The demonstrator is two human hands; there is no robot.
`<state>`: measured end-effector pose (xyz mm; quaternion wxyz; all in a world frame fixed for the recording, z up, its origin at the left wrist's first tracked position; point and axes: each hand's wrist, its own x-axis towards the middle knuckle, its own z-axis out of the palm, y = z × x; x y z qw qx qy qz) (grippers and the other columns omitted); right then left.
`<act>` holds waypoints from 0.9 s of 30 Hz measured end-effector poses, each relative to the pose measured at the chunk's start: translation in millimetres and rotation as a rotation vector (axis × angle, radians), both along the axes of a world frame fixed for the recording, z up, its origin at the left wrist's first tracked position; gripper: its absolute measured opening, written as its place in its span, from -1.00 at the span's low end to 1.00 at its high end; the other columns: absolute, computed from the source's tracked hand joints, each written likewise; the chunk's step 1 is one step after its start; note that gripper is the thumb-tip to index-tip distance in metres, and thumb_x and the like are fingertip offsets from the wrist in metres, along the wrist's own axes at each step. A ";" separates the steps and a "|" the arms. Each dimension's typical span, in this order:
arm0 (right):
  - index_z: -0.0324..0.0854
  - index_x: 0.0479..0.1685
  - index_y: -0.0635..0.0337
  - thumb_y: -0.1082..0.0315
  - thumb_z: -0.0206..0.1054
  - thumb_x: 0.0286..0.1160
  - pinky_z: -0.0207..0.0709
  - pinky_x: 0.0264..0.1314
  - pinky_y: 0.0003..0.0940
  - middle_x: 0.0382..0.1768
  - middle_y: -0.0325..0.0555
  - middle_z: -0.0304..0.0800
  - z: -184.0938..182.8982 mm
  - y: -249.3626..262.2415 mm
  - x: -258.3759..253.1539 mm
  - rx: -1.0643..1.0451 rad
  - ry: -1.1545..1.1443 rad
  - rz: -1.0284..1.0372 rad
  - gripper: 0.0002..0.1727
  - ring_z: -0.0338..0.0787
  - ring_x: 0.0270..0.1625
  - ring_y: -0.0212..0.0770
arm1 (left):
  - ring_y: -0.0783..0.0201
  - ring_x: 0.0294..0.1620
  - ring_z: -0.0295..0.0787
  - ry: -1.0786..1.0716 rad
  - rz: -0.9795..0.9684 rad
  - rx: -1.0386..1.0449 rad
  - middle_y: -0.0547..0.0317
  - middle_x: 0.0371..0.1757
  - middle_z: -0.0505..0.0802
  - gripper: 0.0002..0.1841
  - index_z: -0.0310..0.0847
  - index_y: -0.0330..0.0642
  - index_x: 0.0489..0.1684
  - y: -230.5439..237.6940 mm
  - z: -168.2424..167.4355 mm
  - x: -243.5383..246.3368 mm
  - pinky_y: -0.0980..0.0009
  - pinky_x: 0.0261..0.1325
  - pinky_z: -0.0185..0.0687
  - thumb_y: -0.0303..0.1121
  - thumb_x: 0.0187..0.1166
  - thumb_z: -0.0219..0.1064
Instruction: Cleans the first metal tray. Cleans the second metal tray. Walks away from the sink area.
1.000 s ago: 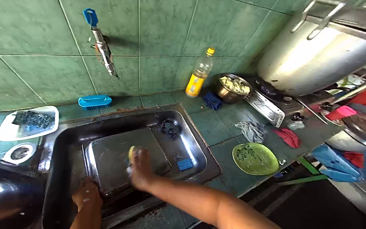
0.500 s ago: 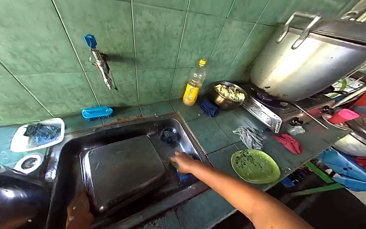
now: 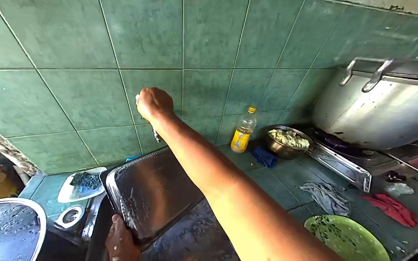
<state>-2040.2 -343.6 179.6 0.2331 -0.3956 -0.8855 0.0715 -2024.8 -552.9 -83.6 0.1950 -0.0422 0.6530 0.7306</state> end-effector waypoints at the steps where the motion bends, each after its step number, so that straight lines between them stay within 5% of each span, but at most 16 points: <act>1: 0.81 -0.06 0.15 0.19 0.10 0.76 0.69 0.04 0.07 0.09 -0.04 0.89 1.8 -0.8 -2.7 -0.013 -0.021 -0.027 -0.64 0.84 0.22 -0.04 | 0.28 -0.17 0.77 -0.008 0.004 0.021 0.02 -0.15 0.77 -0.46 0.60 -0.36 0.19 1.1 7.5 1.6 0.21 -0.04 0.74 -0.01 0.92 -0.10; 4: 0.79 -0.06 0.17 0.33 0.14 0.65 0.68 0.05 0.09 0.13 -0.02 0.86 6.9 -0.5 -3.2 -0.024 -0.112 -0.015 -0.73 0.82 0.26 -0.02 | 0.28 -0.17 0.78 -0.031 -0.014 0.033 0.01 -0.15 0.77 -0.48 0.59 -0.36 0.19 3.0 30.7 4.8 0.22 -0.04 0.74 -0.03 0.92 -0.10; 12: 0.74 -0.16 0.21 0.31 0.09 0.72 0.67 0.04 0.11 0.07 0.04 0.84 6.3 14.3 -5.2 -0.039 -0.161 0.064 -0.71 0.82 0.23 0.01 | 0.28 -0.18 0.75 -0.038 -0.059 -0.039 0.02 -0.18 0.74 -0.49 0.59 -0.33 0.15 -1.1 46.6 4.4 0.23 -0.06 0.72 -0.02 0.92 -0.09; 18: 0.70 -0.31 0.24 0.09 -0.08 0.91 0.65 0.04 0.08 -0.09 0.06 0.84 -16.6 19.4 1.5 -0.022 0.031 0.090 -0.45 0.84 0.14 0.02 | 0.28 -0.13 0.74 -0.048 -0.055 -0.108 0.01 -0.14 0.74 -0.47 0.59 -0.34 0.16 -9.9 36.5 4.4 0.23 0.00 0.69 -0.01 0.92 -0.10; 20: 0.65 -0.45 0.28 0.00 -0.07 0.90 0.59 -0.10 0.07 -0.34 0.06 0.76 -40.7 30.3 8.6 -0.180 0.371 0.119 -0.36 0.80 -0.14 0.00 | 0.26 -0.11 0.73 -0.049 -0.051 -0.124 -0.01 -0.11 0.73 -0.47 0.59 -0.36 0.19 -15.3 31.5 5.2 0.21 0.01 0.68 -0.01 0.92 -0.09; 23: 0.65 -0.20 0.38 0.14 0.06 0.85 0.50 -0.44 -0.36 -0.50 -0.10 0.61 -113.4 27.2 16.7 -0.678 1.058 0.003 -0.55 0.55 -0.55 -0.32 | 0.29 -0.20 0.71 -0.036 -0.030 -0.155 0.02 -0.21 0.71 -0.48 0.60 -0.37 0.10 -22.1 22.2 5.6 0.24 -0.06 0.67 -0.02 0.91 -0.07; 25: 0.48 -0.24 0.28 0.41 0.07 0.69 0.50 -0.58 -0.50 -0.53 -0.15 0.54 -153.9 13.4 12.3 -1.182 1.277 -0.162 -0.84 0.54 -0.63 -0.38 | 0.28 -0.24 0.70 -0.042 -0.022 -0.199 0.02 -0.24 0.71 -0.46 0.61 -0.38 0.09 -26.3 13.3 4.9 0.23 -0.09 0.66 0.00 0.91 -0.06; 27: 0.41 -0.02 0.27 0.46 0.00 0.80 0.60 -0.48 -0.56 -0.39 -0.14 0.54 -178.8 7.7 5.2 -1.593 1.259 -0.146 -0.90 0.60 -0.54 -0.40 | 0.25 -0.21 0.70 -0.052 -0.017 -0.224 -0.01 -0.22 0.72 -0.45 0.61 -0.39 0.09 -31.7 6.5 5.0 0.20 -0.07 0.66 0.01 0.90 -0.05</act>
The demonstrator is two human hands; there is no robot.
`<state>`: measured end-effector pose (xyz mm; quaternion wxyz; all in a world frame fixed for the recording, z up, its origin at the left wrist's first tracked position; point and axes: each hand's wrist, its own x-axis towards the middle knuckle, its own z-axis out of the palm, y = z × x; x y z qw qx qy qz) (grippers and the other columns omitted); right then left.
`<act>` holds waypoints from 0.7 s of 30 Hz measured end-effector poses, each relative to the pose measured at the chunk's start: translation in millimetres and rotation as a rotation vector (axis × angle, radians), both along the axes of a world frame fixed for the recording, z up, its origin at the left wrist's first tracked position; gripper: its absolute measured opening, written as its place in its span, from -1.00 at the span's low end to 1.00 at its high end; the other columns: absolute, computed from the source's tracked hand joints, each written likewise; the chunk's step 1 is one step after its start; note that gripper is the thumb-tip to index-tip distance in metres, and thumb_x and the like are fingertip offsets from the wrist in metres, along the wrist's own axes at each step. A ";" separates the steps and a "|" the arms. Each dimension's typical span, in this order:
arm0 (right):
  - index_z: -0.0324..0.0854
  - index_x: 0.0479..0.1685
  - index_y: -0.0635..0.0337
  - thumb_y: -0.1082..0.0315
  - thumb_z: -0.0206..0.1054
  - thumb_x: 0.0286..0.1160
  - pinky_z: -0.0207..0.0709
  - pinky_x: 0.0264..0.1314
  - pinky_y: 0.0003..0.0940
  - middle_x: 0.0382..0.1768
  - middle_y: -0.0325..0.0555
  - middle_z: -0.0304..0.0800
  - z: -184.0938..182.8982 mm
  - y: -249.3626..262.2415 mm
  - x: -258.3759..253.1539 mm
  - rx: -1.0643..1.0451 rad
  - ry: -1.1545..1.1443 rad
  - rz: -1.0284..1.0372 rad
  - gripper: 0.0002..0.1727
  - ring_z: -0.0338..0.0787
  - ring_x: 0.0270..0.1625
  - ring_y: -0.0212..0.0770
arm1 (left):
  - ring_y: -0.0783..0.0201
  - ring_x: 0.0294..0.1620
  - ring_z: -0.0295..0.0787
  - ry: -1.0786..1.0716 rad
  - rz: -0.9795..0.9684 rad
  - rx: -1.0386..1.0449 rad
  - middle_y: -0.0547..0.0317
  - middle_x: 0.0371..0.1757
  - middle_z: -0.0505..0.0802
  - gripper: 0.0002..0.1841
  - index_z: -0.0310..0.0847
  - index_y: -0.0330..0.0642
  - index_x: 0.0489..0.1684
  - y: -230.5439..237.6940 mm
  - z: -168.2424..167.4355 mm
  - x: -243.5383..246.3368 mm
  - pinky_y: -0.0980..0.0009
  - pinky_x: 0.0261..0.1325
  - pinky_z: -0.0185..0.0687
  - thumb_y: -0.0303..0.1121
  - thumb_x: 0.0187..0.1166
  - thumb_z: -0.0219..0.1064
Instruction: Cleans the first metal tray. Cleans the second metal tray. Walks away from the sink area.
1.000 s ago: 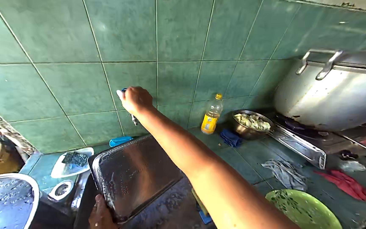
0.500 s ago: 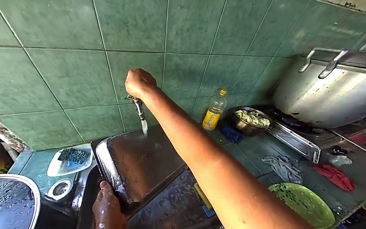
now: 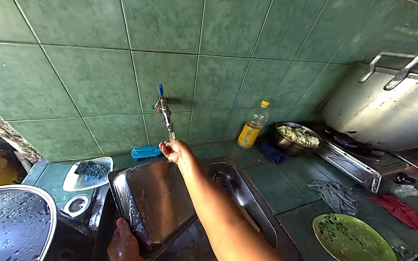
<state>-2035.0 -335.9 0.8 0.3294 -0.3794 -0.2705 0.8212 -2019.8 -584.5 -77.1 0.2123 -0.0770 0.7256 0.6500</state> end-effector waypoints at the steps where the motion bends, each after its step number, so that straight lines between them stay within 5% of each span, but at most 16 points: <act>1: 0.44 0.02 0.28 0.47 0.03 0.80 0.48 -0.55 -0.65 -0.40 -0.19 0.54 -6.3 1.1 -5.9 -0.006 -0.002 0.108 -0.89 0.52 -0.59 -0.48 | 0.25 -0.17 0.70 0.000 -0.005 0.005 -0.03 -0.18 0.72 -0.44 0.61 -0.40 0.09 -2.5 -2.0 0.8 0.19 -0.02 0.66 0.01 0.91 -0.06; 3: 0.49 -0.13 0.21 0.31 0.09 0.83 0.14 -0.78 -0.76 -0.62 -0.40 0.37 -11.1 10.0 -17.5 0.162 -0.106 0.370 -0.82 0.24 -0.78 -0.62 | 0.27 -0.19 0.71 0.010 0.001 0.026 -0.02 -0.21 0.73 -0.44 0.61 -0.42 0.04 -5.0 -7.0 2.8 0.21 -0.03 0.67 -0.01 0.91 -0.08; 5: 0.46 -0.28 0.10 0.07 0.10 0.86 -0.02 -0.78 -0.63 -0.73 -0.44 0.17 -4.4 17.3 -26.3 0.443 -0.374 0.585 -0.65 0.09 -0.80 -0.53 | 0.31 -0.22 0.73 -0.009 0.023 0.051 0.02 -0.25 0.73 -0.44 0.62 -0.39 0.03 -5.4 -12.3 4.1 0.25 -0.06 0.69 0.01 0.91 -0.07; 8: 0.57 -0.29 0.19 0.06 0.27 0.73 0.10 -0.65 -0.49 -0.64 -0.29 0.29 14.0 20.1 -26.2 0.839 -0.917 0.816 -0.64 0.19 -0.70 -0.41 | 0.24 -0.10 0.77 -0.080 0.060 0.103 -0.03 -0.10 0.77 -0.41 0.60 -0.35 0.23 -5.3 -24.8 3.3 0.18 0.01 0.72 0.08 0.89 -0.07; 11: 0.70 0.05 0.29 0.35 0.36 0.61 0.62 -0.31 -0.29 -0.34 -0.05 0.74 27.6 19.0 -15.6 1.018 -1.248 1.082 -0.79 0.68 -0.44 -0.26 | 0.13 0.13 0.74 -0.162 0.062 0.165 -0.13 0.15 0.76 -0.35 0.53 -0.31 0.39 -6.6 -42.3 0.6 0.02 0.19 0.68 0.14 0.88 -0.14; 14: 0.68 0.19 0.33 0.55 0.28 0.58 0.69 -0.15 -0.31 -0.16 0.04 0.79 32.7 22.7 -1.1 1.031 -1.185 1.031 -0.74 0.76 -0.32 -0.25 | 0.17 0.17 0.73 -0.229 0.063 0.265 -0.05 0.21 0.75 -0.33 0.45 -0.23 0.47 -9.6 -59.4 -2.0 0.02 0.20 0.68 0.19 0.87 -0.21; 16: 0.67 0.16 0.39 0.47 0.39 0.52 0.70 -0.04 -0.13 -0.05 0.17 0.80 40.1 21.8 10.4 1.136 -1.273 0.877 -0.72 0.82 -0.14 -0.07 | 0.22 0.13 0.76 -0.245 0.060 0.315 0.01 0.17 0.77 -0.33 0.45 -0.19 0.46 -11.6 -68.5 -4.6 0.06 0.15 0.72 0.21 0.86 -0.24; 18: 0.67 0.13 0.46 0.34 0.51 0.45 0.64 0.27 0.19 0.17 0.32 0.76 41.2 20.6 20.5 1.213 -1.330 0.744 -0.61 0.78 0.25 0.18 | 0.27 0.13 0.75 -0.228 0.058 0.330 0.06 0.17 0.77 -0.33 0.44 -0.16 0.49 -13.2 -71.7 -6.9 0.10 0.16 0.72 0.21 0.87 -0.27; 21: 0.73 0.03 0.39 0.19 0.42 0.56 0.62 0.29 0.27 0.21 0.26 0.78 36.4 13.8 28.4 1.258 -1.354 0.665 -0.63 0.77 0.34 0.19 | 0.30 0.13 0.74 -0.213 0.061 0.343 0.11 0.16 0.77 -0.33 0.41 -0.13 0.50 -13.7 -74.5 -9.3 0.13 0.16 0.72 0.23 0.86 -0.30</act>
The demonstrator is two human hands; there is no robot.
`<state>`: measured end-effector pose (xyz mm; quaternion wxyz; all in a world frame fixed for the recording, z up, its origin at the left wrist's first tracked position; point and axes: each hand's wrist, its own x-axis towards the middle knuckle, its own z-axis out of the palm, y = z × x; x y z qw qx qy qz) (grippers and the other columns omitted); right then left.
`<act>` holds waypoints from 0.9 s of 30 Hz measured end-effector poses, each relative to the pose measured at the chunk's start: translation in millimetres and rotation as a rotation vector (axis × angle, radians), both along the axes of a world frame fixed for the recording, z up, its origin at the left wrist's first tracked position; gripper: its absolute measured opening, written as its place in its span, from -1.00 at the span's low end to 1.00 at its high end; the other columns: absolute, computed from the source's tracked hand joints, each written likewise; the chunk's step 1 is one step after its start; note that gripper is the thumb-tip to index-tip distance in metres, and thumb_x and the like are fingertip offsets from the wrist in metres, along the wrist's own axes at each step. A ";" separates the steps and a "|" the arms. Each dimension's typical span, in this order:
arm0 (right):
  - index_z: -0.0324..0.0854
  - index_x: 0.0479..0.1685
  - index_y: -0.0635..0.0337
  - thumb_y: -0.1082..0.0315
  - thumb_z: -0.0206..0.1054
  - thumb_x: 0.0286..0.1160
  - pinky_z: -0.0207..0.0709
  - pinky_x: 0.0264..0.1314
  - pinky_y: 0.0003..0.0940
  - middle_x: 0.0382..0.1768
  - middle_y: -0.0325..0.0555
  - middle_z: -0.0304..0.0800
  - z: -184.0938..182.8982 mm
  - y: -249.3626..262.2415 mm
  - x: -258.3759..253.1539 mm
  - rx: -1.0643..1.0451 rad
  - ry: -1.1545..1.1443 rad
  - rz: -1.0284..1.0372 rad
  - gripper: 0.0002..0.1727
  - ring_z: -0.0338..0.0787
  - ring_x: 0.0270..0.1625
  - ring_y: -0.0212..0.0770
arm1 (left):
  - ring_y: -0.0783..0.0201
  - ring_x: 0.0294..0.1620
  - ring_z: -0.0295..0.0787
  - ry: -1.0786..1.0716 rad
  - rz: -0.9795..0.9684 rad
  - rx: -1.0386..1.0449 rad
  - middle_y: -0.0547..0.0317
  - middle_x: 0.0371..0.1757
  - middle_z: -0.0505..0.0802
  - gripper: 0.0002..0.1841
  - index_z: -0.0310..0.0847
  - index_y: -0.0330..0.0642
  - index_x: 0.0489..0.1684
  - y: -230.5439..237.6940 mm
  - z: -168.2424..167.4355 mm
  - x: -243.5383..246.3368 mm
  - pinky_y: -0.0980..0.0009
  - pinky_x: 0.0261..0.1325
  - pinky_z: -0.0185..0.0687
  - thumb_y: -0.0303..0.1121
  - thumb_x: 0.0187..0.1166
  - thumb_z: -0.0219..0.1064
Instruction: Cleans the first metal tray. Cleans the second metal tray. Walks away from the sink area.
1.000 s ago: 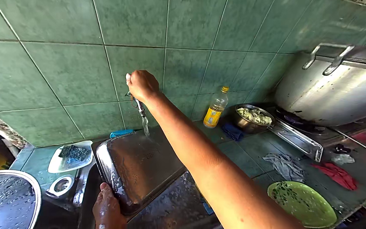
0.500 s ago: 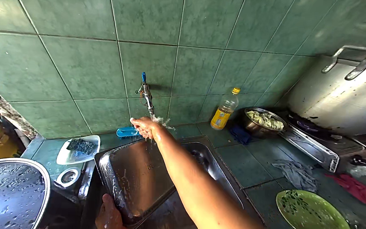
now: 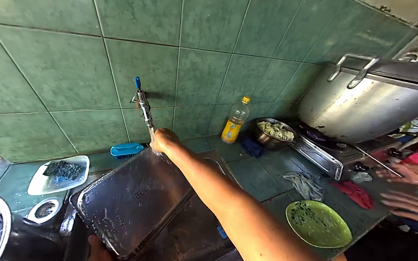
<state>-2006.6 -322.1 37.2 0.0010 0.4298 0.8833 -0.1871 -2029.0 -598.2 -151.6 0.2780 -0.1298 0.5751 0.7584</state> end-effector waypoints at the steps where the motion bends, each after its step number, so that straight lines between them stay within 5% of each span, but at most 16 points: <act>1: 0.73 0.05 0.39 0.22 0.39 0.58 0.64 0.26 0.23 0.18 0.26 0.79 -2.7 -2.4 -0.5 -0.059 0.036 -0.010 -0.65 0.79 0.28 0.16 | 0.30 0.12 0.75 -0.005 0.000 0.003 0.11 0.15 0.77 -0.32 0.41 -0.12 0.50 -0.4 0.4 0.2 0.13 0.15 0.73 0.24 0.85 -0.30; 6: 0.53 0.28 0.42 0.62 0.23 0.58 0.78 -0.18 -0.28 -0.16 0.13 0.75 -38.0 -6.1 -9.2 -0.727 0.538 -0.144 -0.68 0.81 -0.34 -0.19 | 0.41 0.06 0.71 0.025 -0.015 -0.023 0.16 0.10 0.74 -0.38 0.40 -0.16 0.47 -1.5 -4.3 3.0 0.26 0.13 0.70 0.17 0.89 -0.27; 8: 0.62 0.16 0.44 0.55 0.25 0.60 0.73 -0.09 -0.26 -0.15 0.10 0.75 -40.1 -9.3 -5.5 -0.609 0.566 -0.100 -0.76 0.79 -0.23 -0.20 | 0.44 0.11 0.69 0.012 -0.043 0.006 0.20 0.16 0.72 -0.40 0.36 -0.13 0.51 -0.6 -5.4 4.5 0.28 0.17 0.69 0.14 0.90 -0.29; 11: 0.74 0.14 0.33 0.35 0.38 0.53 0.56 0.30 0.34 0.16 0.27 0.80 -23.9 -9.1 18.3 -0.093 0.305 0.011 -0.70 0.74 0.34 0.24 | 0.23 0.36 0.64 0.002 -0.116 0.031 -0.01 0.42 0.65 -0.41 0.27 -0.18 0.66 2.8 -0.5 12.6 0.11 0.36 0.63 0.07 0.91 -0.22; 13: 0.63 0.40 0.29 0.14 0.29 0.69 0.41 0.44 0.49 0.43 0.29 0.64 -15.8 -7.5 39.6 -0.062 0.162 -0.086 -0.53 0.52 0.59 0.32 | 0.08 0.55 0.54 0.008 -0.239 0.080 -0.08 0.63 0.52 -0.35 0.13 -0.11 0.79 7.0 -6.3 11.1 -0.05 0.49 0.55 0.11 0.90 -0.30; 16: 0.68 0.25 0.38 -0.11 -0.07 0.89 0.50 0.41 0.36 0.33 0.32 0.73 -8.6 2.5 78.7 -0.261 0.174 -0.285 -0.33 0.69 0.46 0.23 | -0.02 0.60 0.50 -0.058 -0.273 0.133 -0.11 0.67 0.50 -0.34 0.15 -0.08 0.79 33.8 -15.0 7.9 -0.21 0.49 0.52 0.14 0.89 -0.35; 18: 0.70 0.10 0.37 0.00 0.00 0.86 0.57 0.27 0.33 0.17 0.34 0.77 -18.1 10.7 104.7 -0.317 0.356 -0.431 -0.44 0.76 0.30 0.24 | -0.02 0.60 0.49 0.047 -0.258 0.034 -0.21 0.66 0.49 -0.36 0.17 -0.23 0.77 58.6 -27.0 2.6 -0.16 0.52 0.48 0.03 0.92 -0.32; 20: 0.71 0.07 0.36 0.07 0.03 0.87 0.56 0.25 0.29 0.12 0.32 0.76 -28.5 15.7 124.6 -0.325 0.508 -0.520 -0.50 0.74 0.23 0.23 | -0.06 0.55 0.54 0.214 -0.349 -0.220 -0.29 0.57 0.58 -0.26 0.31 -0.34 0.67 89.6 -27.7 -7.6 -0.13 0.52 0.47 0.13 0.90 -0.33; 23: 0.71 0.04 0.35 -0.11 -0.12 0.91 0.59 0.13 0.27 0.04 0.32 0.76 -37.5 3.5 153.7 -0.288 0.575 -0.587 -0.32 0.77 0.14 0.23 | -0.28 0.74 0.33 0.452 -0.489 -0.612 -0.46 0.68 0.44 -0.23 0.18 -0.48 0.73 144.1 18.7 -8.1 -0.21 0.70 0.20 0.04 0.92 -0.53; 26: 0.68 0.06 0.31 -0.19 -0.18 0.90 0.57 0.08 0.16 -0.02 0.29 0.72 -48.6 -6.7 168.8 -0.374 0.678 -0.649 -0.27 0.73 0.03 0.15 | -0.28 0.80 0.21 0.717 -0.449 -0.804 -0.43 0.78 0.29 -0.35 0.05 -0.46 0.81 189.1 64.0 -2.9 -0.20 0.74 0.16 -0.11 0.91 -0.27; 27: 0.68 0.08 0.32 -0.18 -0.17 0.90 0.58 0.13 0.15 0.00 0.29 0.73 -55.0 -7.7 169.3 -0.407 0.719 -0.672 -0.28 0.74 0.06 0.14 | -0.33 0.81 0.16 0.821 -0.452 -0.829 -0.45 0.78 0.27 -0.38 0.14 -0.44 0.78 199.1 74.2 -2.6 -0.29 0.72 0.12 -0.14 0.89 -0.17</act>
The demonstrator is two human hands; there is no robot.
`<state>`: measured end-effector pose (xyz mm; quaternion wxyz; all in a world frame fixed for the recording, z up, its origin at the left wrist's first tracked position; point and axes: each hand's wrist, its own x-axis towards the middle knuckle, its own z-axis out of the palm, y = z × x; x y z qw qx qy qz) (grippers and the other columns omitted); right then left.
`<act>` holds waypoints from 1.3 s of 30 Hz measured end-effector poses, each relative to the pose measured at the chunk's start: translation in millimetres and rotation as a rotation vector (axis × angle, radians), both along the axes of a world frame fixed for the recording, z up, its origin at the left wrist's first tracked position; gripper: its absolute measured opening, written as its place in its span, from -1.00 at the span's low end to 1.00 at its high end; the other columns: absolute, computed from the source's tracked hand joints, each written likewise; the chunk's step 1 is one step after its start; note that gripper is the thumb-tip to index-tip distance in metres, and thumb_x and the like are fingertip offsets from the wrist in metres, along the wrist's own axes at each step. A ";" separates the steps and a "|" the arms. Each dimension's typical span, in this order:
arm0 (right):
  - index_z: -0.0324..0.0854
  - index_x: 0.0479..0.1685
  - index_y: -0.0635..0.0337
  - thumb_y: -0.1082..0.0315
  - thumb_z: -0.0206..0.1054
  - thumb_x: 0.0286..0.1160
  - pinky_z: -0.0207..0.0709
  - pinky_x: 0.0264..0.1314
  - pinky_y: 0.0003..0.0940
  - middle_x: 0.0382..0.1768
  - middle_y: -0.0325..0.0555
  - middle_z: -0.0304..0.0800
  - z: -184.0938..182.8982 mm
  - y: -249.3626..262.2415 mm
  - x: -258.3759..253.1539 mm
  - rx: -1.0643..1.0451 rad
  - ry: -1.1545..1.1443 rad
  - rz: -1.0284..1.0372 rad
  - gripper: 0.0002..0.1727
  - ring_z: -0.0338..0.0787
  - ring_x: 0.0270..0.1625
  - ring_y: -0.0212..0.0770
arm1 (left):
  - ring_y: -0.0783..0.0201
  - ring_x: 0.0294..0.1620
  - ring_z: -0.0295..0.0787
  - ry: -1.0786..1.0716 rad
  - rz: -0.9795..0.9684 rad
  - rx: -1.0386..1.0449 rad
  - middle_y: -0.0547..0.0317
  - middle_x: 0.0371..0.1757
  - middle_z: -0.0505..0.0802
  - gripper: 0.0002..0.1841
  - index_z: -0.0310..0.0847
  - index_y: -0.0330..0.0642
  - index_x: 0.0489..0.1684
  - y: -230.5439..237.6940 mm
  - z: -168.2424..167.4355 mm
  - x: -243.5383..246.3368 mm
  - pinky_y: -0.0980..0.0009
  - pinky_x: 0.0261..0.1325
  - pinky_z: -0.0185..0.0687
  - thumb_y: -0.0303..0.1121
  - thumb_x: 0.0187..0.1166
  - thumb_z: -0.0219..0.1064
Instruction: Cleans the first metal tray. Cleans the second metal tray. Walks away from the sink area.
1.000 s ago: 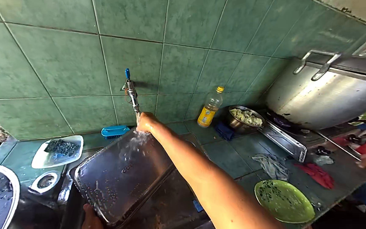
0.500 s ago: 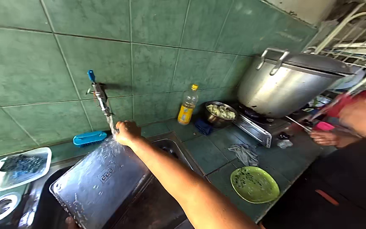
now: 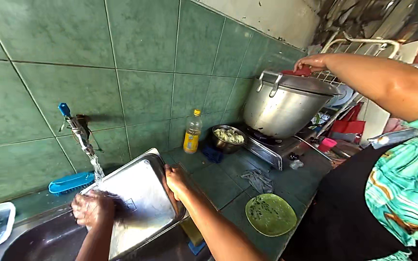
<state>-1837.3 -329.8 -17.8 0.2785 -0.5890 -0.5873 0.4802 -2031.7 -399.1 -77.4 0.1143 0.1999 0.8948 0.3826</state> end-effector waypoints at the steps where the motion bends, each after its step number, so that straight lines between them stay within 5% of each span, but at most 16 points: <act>1: 0.68 0.08 0.32 -0.17 -0.17 0.91 0.58 0.14 0.13 -0.01 0.29 0.74 -6.6 -1.2 -1.1 -0.021 0.037 -0.024 -0.29 0.74 0.06 0.13 | -0.39 0.81 0.12 0.068 -0.065 -0.018 -0.48 0.76 0.30 -0.41 0.26 -0.41 0.73 7.8 12.2 0.3 -0.37 0.71 0.03 -0.15 0.87 -0.08; 3: 0.67 0.08 0.32 -0.13 -0.19 0.93 0.58 0.12 0.08 -0.06 0.25 0.73 -14.6 -5.1 -7.1 -0.061 0.098 -0.058 -0.31 0.73 0.01 0.08 | -0.41 0.77 0.21 0.115 -0.200 -0.071 -0.50 0.66 0.45 -0.41 0.46 -0.42 0.57 26.0 39.7 4.1 -0.39 0.72 -0.05 -0.10 0.91 -0.17; 7: 0.67 0.10 0.34 -0.07 -0.14 0.94 0.61 0.20 0.08 0.00 0.26 0.75 -24.9 -10.1 -27.2 -0.104 0.250 -0.125 -0.36 0.75 0.09 0.08 | -0.40 0.40 0.65 0.306 -0.552 0.160 -0.40 0.27 0.78 -0.49 0.78 -0.45 0.04 51.8 53.4 12.6 -0.41 0.47 0.37 -0.18 0.90 -0.03; 9: 0.66 0.09 0.32 -0.09 -0.14 0.93 0.61 0.14 0.03 -0.03 0.22 0.74 -25.2 -11.4 -33.5 -0.136 0.346 -0.160 -0.36 0.75 0.05 0.04 | -0.34 0.31 0.75 0.465 -0.739 0.301 -0.31 0.23 0.83 -0.57 0.81 -0.40 0.02 55.9 50.1 5.5 -0.39 0.39 0.48 -0.24 0.86 0.04; 12: 0.67 0.10 0.30 -0.09 -0.10 0.92 0.64 0.11 -0.03 -0.07 0.17 0.75 -21.3 -8.8 -24.8 -0.168 0.488 -0.219 -0.38 0.76 0.01 -0.02 | -0.36 0.43 0.67 0.536 -0.691 0.132 -0.29 0.31 0.81 -0.54 0.80 -0.30 0.16 41.2 66.1 -26.3 -0.43 0.47 0.39 -0.14 0.88 0.02; 15: 0.68 0.08 0.29 -0.06 -0.07 0.92 0.67 0.08 -0.04 -0.08 0.14 0.77 -32.4 -12.3 -10.5 -0.175 0.580 -0.291 -0.42 0.78 -0.01 -0.04 | -0.43 0.65 0.39 0.461 -0.448 0.035 -0.49 0.48 0.64 -0.57 0.65 -0.49 0.32 26.7 71.9 -50.4 -0.38 0.65 0.17 -0.25 0.80 0.13; 17: 0.66 0.16 0.30 -0.06 -0.08 0.92 0.67 0.11 0.00 -0.02 0.16 0.77 -48.5 -20.7 -11.5 -0.232 0.622 -0.311 -0.41 0.78 0.04 -0.02 | -0.40 0.71 0.29 0.366 -0.250 -0.020 -0.38 0.63 0.51 -0.54 0.56 -0.33 0.49 24.3 74.4 -43.8 -0.42 0.57 0.22 -0.25 0.72 0.19; 19: 0.64 0.17 0.31 -0.10 -0.10 0.92 0.69 0.07 0.02 -0.04 0.15 0.78 -66.8 -33.3 -19.0 -0.327 0.677 -0.341 -0.38 0.80 0.01 -0.02 | -0.38 0.80 0.12 0.332 -0.129 -0.087 -0.29 0.76 0.37 -0.46 0.50 -0.17 0.59 26.1 70.1 -31.2 -0.51 0.61 0.02 -0.10 0.71 0.13; 22: 0.64 0.18 0.28 -0.11 -0.16 0.93 0.70 0.04 0.03 -0.08 0.13 0.79 -82.2 -52.8 -34.9 -0.418 0.748 -0.346 -0.36 0.81 -0.02 -0.03 | -0.44 0.87 -0.11 0.428 -0.263 -0.133 -0.38 0.74 0.39 -0.44 0.54 -0.32 0.52 21.4 64.1 -12.0 -0.53 0.74 -0.50 -0.05 0.83 -0.04; 23: 0.63 0.17 0.26 -0.10 -0.17 0.93 0.70 0.02 0.01 -0.09 0.11 0.79 -84.9 -57.2 -43.2 -0.431 0.769 -0.329 -0.37 0.81 -0.04 -0.04 | -0.44 0.83 0.03 0.503 -0.355 -0.171 -0.37 0.64 0.54 -0.45 0.63 -0.33 0.40 19.2 62.6 -7.3 -0.51 0.76 -0.52 -0.07 0.85 -0.08; 26: 0.62 0.15 0.28 -0.09 -0.18 0.94 0.70 -0.03 -0.01 -0.13 0.11 0.77 -90.3 -66.5 -72.0 -0.456 0.822 -0.307 -0.37 0.79 -0.10 -0.05 | -0.30 0.65 0.44 0.682 -0.625 -0.194 -0.22 0.44 0.74 -0.50 0.74 -0.28 0.24 12.0 52.1 6.4 -0.42 0.80 -0.33 -0.14 0.85 -0.10; 29: 0.60 0.14 0.34 0.04 -0.13 0.96 0.68 -0.03 -0.09 -0.14 0.10 0.75 -96.0 -77.8 -93.1 -0.406 0.887 -0.276 -0.46 0.76 -0.11 -0.11 | -0.27 0.79 0.25 0.765 -0.876 -0.191 -0.24 0.62 0.59 -0.54 0.59 -0.31 0.51 0.4 34.6 26.5 -0.40 0.81 -0.28 -0.22 0.83 0.03; 31: 0.56 0.17 0.33 0.36 -0.02 0.87 0.68 -0.01 -0.27 -0.15 -0.03 0.74 -97.7 -89.9 -98.4 -0.294 0.945 -0.183 -0.71 0.74 -0.10 -0.27 | -0.14 0.84 0.18 0.802 -1.043 -0.226 -0.08 0.67 0.57 -0.58 0.59 -0.25 0.52 -5.6 23.5 35.8 -0.29 0.86 -0.27 -0.36 0.76 0.08; 33: 0.57 0.14 0.34 0.46 0.04 0.80 0.65 -0.04 -0.30 -0.18 -0.05 0.73 -96.2 -91.0 -102.7 -0.287 0.982 -0.182 -0.78 0.72 -0.14 -0.29 | 0.03 0.88 0.12 0.818 -1.137 -0.286 0.10 0.72 0.55 -0.57 0.60 -0.18 0.53 -5.9 24.1 33.0 -0.13 0.92 -0.32 -0.39 0.77 0.04; 36: 0.61 -0.01 0.28 0.13 0.00 0.92 0.65 -0.21 -0.26 -0.31 -0.05 0.69 -80.3 -78.7 -103.4 -0.370 0.898 -0.266 -0.60 0.71 -0.29 -0.24 | -0.08 0.68 0.46 0.864 -1.128 -0.118 0.00 0.55 0.69 -0.61 0.69 -0.11 0.44 1.9 39.7 6.2 -0.19 0.80 0.04 -0.26 0.79 0.10; 39: 0.65 0.04 0.31 -0.05 -0.07 0.92 0.67 -0.06 -0.04 -0.18 0.10 0.75 -70.8 -69.4 -85.7 -0.392 0.794 -0.314 -0.42 0.76 -0.13 -0.07 | -0.16 0.54 0.59 0.767 -0.955 -0.185 -0.12 0.40 0.77 -0.56 0.73 -0.15 0.33 6.5 69.1 -26.0 -0.21 0.70 0.22 -0.11 0.86 0.02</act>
